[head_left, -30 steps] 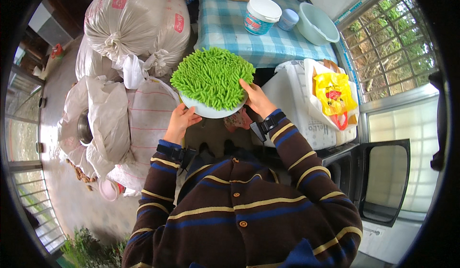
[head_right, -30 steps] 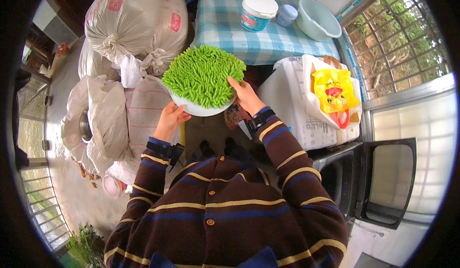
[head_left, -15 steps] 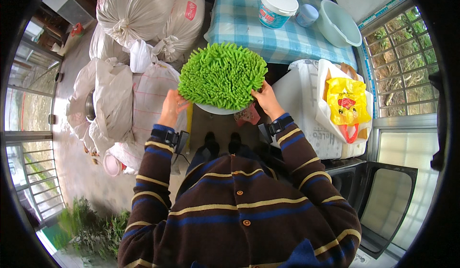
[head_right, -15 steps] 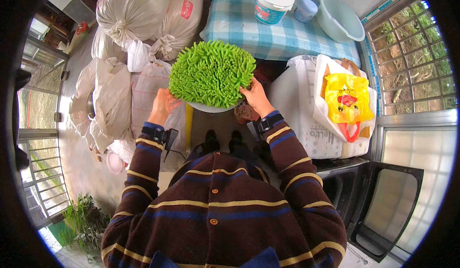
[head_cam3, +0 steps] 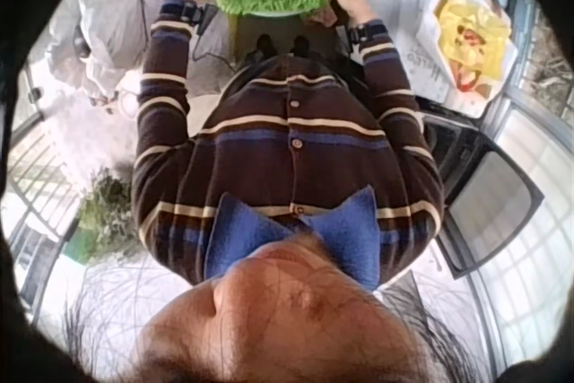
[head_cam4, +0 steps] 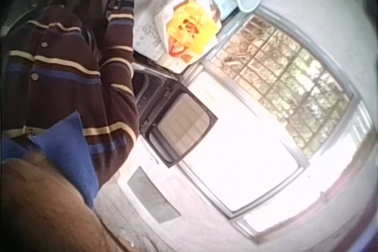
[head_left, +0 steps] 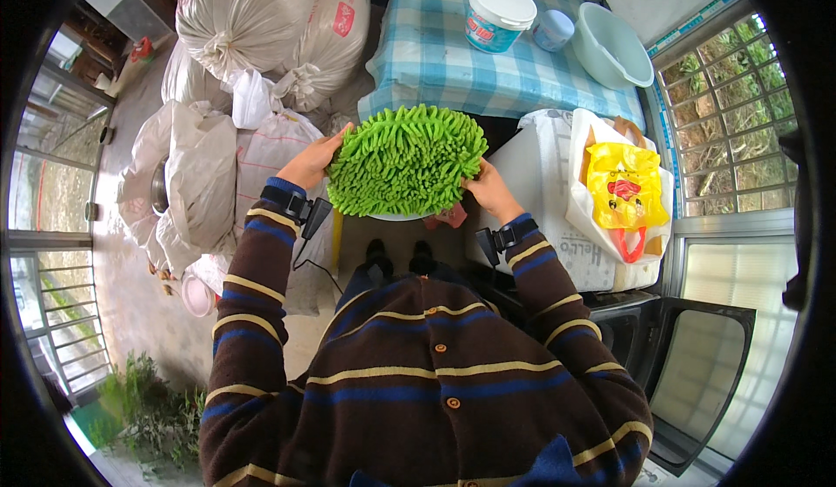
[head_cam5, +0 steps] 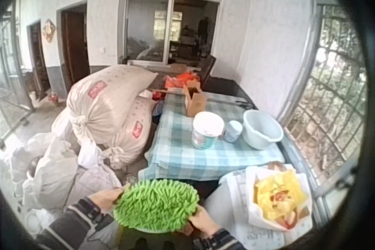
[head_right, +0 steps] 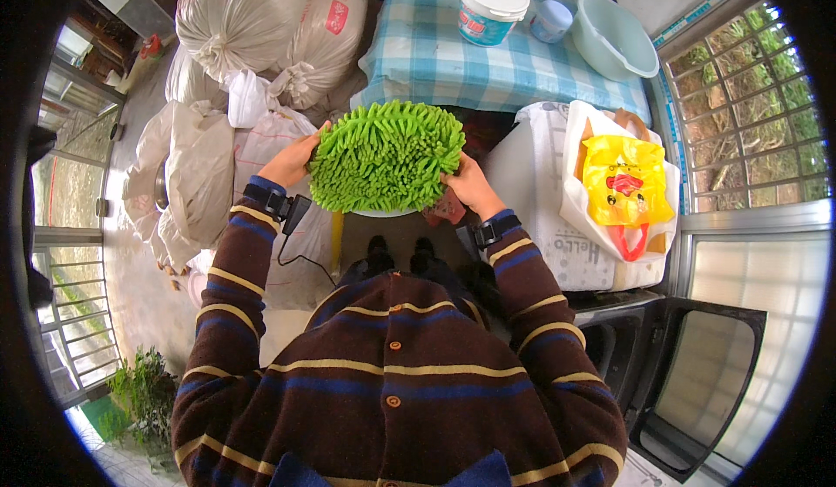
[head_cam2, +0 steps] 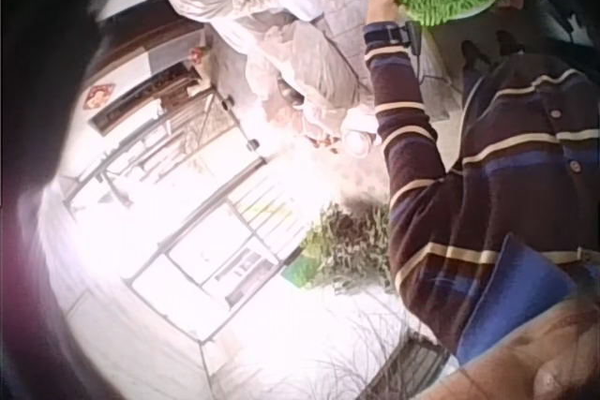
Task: The person attaches a green microfiber mop head to a white plastic base, then walks to a round dining table and wipes its surface with a small cloth. They move several items on the table, including a plastic bag and bowls, and finally open a red plastic bag to remove a stalk of sugarcane, which they break in half.
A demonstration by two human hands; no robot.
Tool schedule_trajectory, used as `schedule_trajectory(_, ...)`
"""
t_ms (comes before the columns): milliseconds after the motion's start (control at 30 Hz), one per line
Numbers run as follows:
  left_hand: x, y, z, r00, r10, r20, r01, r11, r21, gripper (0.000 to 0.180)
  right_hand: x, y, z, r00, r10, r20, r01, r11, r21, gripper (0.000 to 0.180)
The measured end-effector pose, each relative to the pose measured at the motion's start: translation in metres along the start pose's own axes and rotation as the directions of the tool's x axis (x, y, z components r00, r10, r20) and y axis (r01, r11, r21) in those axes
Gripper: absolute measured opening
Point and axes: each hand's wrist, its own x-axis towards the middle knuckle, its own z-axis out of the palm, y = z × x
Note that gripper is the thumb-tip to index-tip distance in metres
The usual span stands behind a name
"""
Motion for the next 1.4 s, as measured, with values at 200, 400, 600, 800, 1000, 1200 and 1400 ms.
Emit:
schedule_trajectory(200, 0.004, 0.003, -0.006, 0.962, -0.101, 0.254, 0.103, 0.995, 0.007, 0.043, -0.008, -0.006, -0.002, 0.998, 0.037, 0.055, -0.039, 0.999, 0.028, 0.049)
schedule_trajectory(400, 0.000, 0.006, -0.010, 0.928, -0.060, 0.369, 0.019, 0.993, 0.116, 0.042, -0.013, -0.004, -0.006, 0.997, 0.037, 0.064, -0.037, 0.999, 0.011, 0.047)
schedule_trajectory(600, -0.016, 0.032, -0.001, 0.969, 0.012, 0.246, -0.088, 0.950, 0.300, 0.045, -0.011, -0.004, -0.008, 0.997, 0.031, 0.064, -0.028, 0.999, -0.044, 0.045)
schedule_trajectory(800, -0.027, 0.050, 0.006, 0.931, 0.195, 0.308, -0.240, 0.964, 0.116, 0.047, 0.001, -0.007, -0.005, 0.998, 0.049, 0.035, -0.048, 0.998, -0.049, 0.048)
schedule_trajectory(1000, -0.032, 0.041, -0.003, 0.970, 0.153, 0.190, -0.175, 0.979, 0.104, 0.035, 0.008, -0.005, -0.003, 0.997, -0.056, 0.058, 0.057, 0.998, -0.021, 0.051)
schedule_trajectory(1200, -0.027, 0.042, -0.010, 0.904, 0.373, 0.208, -0.427, 0.800, 0.422, 0.028, 0.015, -0.004, 0.004, 0.997, -0.061, 0.038, 0.061, 0.998, 0.003, 0.049)
schedule_trajectory(1400, -0.023, 0.015, -0.029, 0.970, 0.242, 0.027, -0.208, 0.768, 0.606, 0.022, 0.021, -0.003, 0.009, 0.998, -0.047, -0.047, 0.048, 0.999, 0.020, 0.047)
